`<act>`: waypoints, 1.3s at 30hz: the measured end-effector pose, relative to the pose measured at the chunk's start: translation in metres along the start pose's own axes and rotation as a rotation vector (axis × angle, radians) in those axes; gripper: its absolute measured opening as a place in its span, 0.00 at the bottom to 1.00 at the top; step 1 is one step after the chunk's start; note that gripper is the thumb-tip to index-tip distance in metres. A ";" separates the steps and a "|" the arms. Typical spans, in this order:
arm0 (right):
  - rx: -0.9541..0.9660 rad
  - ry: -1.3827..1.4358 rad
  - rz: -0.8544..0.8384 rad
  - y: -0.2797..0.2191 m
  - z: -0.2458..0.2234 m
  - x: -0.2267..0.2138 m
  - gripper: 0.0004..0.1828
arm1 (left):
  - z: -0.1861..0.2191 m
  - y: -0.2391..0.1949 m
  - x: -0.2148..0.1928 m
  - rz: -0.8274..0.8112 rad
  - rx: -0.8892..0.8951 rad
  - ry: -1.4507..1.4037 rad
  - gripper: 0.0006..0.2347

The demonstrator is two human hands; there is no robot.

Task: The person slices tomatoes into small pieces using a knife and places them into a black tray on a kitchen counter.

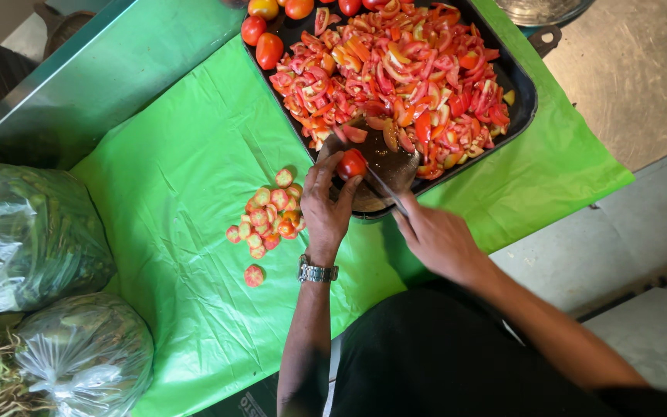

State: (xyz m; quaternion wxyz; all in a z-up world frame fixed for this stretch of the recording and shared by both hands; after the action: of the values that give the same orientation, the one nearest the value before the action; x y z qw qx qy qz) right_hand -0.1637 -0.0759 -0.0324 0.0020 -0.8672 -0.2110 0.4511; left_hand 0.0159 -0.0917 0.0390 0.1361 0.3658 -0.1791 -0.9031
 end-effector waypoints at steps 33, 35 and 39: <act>-0.007 -0.009 -0.007 -0.008 -0.010 -0.002 0.19 | -0.009 -0.004 0.000 0.010 -0.037 -0.019 0.20; 0.080 0.016 -0.058 -0.035 0.010 0.004 0.16 | -0.006 -0.003 -0.002 0.040 -0.004 -0.037 0.19; 0.178 0.063 -0.136 -0.052 0.038 0.009 0.16 | -0.005 -0.003 0.000 0.021 0.008 -0.052 0.20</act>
State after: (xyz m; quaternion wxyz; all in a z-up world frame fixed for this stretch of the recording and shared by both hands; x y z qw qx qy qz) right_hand -0.2080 -0.0321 -0.0516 0.1160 -0.8610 -0.2283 0.4394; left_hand 0.0194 -0.0902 0.0347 0.1391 0.3407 -0.1901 -0.9102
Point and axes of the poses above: each hand's wrist, its own y-axis towards the middle knuckle, its own x-axis out of the palm, z = x × y, the point moved 10 cm from there along y, towards the middle knuckle, and after that the axes turned 7 degrees about x, right-handed, at the moved point
